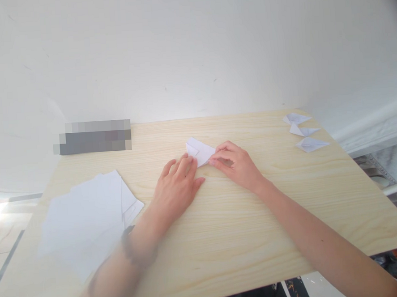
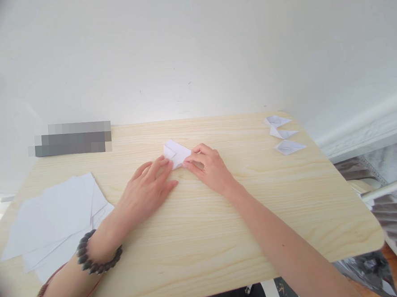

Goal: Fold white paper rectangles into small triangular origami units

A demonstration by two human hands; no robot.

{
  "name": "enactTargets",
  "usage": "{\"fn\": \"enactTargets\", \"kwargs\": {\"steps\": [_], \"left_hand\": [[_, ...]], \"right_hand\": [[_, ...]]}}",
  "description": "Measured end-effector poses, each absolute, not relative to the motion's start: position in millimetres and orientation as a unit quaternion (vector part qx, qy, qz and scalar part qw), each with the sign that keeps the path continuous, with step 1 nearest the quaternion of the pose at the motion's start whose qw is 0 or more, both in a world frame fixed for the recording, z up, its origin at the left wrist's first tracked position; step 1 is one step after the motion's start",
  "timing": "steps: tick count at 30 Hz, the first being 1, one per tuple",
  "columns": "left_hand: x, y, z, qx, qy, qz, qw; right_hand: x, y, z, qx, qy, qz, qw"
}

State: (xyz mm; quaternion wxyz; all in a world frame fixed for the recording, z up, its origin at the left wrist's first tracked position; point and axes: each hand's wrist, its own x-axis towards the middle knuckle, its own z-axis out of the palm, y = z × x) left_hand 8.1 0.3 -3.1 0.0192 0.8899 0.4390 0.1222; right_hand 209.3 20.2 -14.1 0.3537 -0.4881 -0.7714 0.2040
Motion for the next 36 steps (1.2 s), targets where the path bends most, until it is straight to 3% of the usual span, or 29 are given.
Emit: {"fn": "enactTargets", "kwargs": {"steps": [7, 14, 36], "left_hand": [[4, 2, -1, 0.892, 0.437, 0.108, 0.041], [6, -4, -1, 0.899, 0.426, 0.095, 0.026], [13, -10, 2, 0.897, 0.435, 0.075, 0.0]], "right_hand": [[216, 23, -11, -0.459, -0.789, 0.258, 0.316], [202, 26, -15, -0.574, -0.742, 0.177, 0.299], [191, 27, -19, -0.654, -0.71, 0.071, 0.253]]}}
